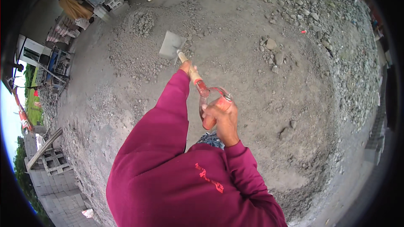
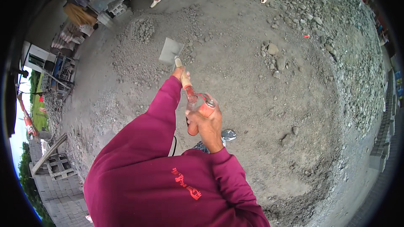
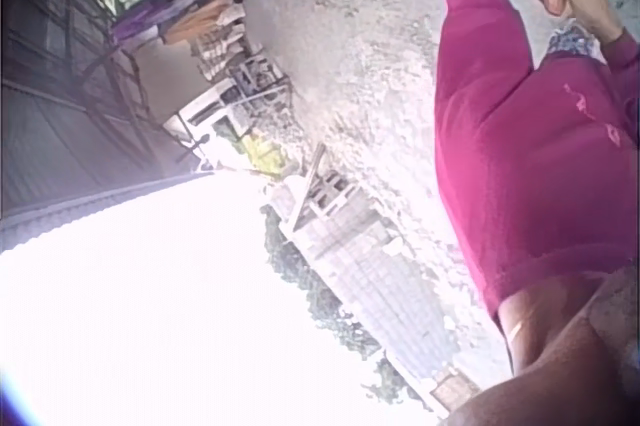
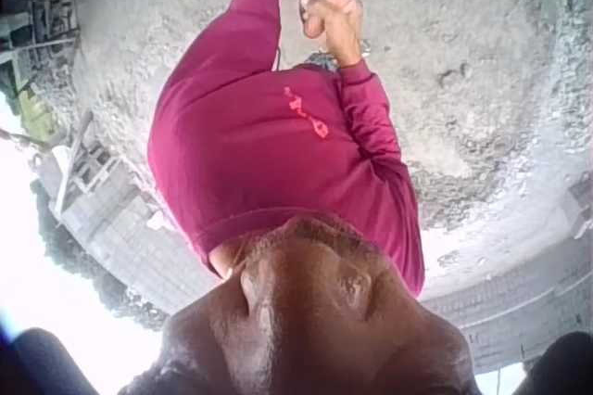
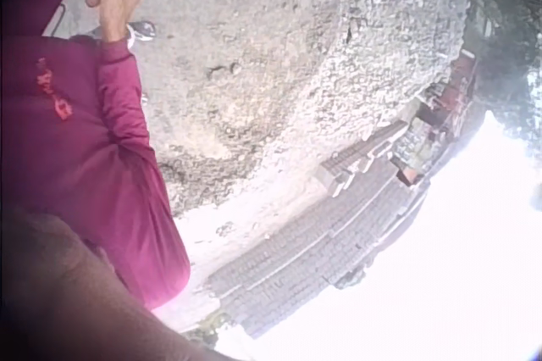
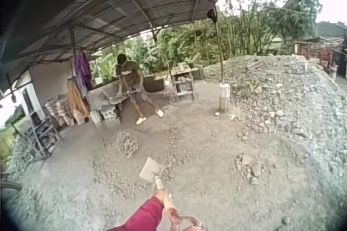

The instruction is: The person uses a shovel to move gravel and dirt within a construction area, digging into a pile and shifting material to another spot.

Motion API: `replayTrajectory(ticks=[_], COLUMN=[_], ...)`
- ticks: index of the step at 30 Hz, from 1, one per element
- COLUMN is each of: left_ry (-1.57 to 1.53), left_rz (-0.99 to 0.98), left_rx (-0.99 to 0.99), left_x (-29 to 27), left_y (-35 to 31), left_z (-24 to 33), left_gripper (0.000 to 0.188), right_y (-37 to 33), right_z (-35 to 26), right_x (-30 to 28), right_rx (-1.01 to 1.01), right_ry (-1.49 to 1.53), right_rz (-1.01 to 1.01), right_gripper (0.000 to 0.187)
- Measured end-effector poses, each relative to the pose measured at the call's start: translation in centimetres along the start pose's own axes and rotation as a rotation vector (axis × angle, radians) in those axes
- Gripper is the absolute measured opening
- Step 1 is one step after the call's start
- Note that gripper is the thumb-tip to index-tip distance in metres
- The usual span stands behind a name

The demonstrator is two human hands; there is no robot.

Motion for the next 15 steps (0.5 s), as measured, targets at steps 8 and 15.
replayTrajectory(ticks=[8,15], left_ry=[0.314,1.059], left_rz=[-0.085,-0.78], left_rx=[-0.642,-0.871], left_x=[16.5,21.4], left_y=[-9.6,-31.3], left_z=[-37.8,-55.7], left_gripper=[0.047,0.034], right_y=[-16.9,-37.2], right_z=[-0.9,5.5], right_x=[-19.7,-15.6], right_rx=[-0.246,-0.548], right_ry=[0.286,0.556], right_rz=[0.868,1.605], right_gripper=[0.043,0.041])
Point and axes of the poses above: each hand's wrist, its own y-axis towards the middle knuckle, its own x-axis out of the palm, z = x × y, the point moved 2 cm from there along y, towards the middle knuckle, and after that the axes turned 6 degrees about y, right-handed, at the moved point
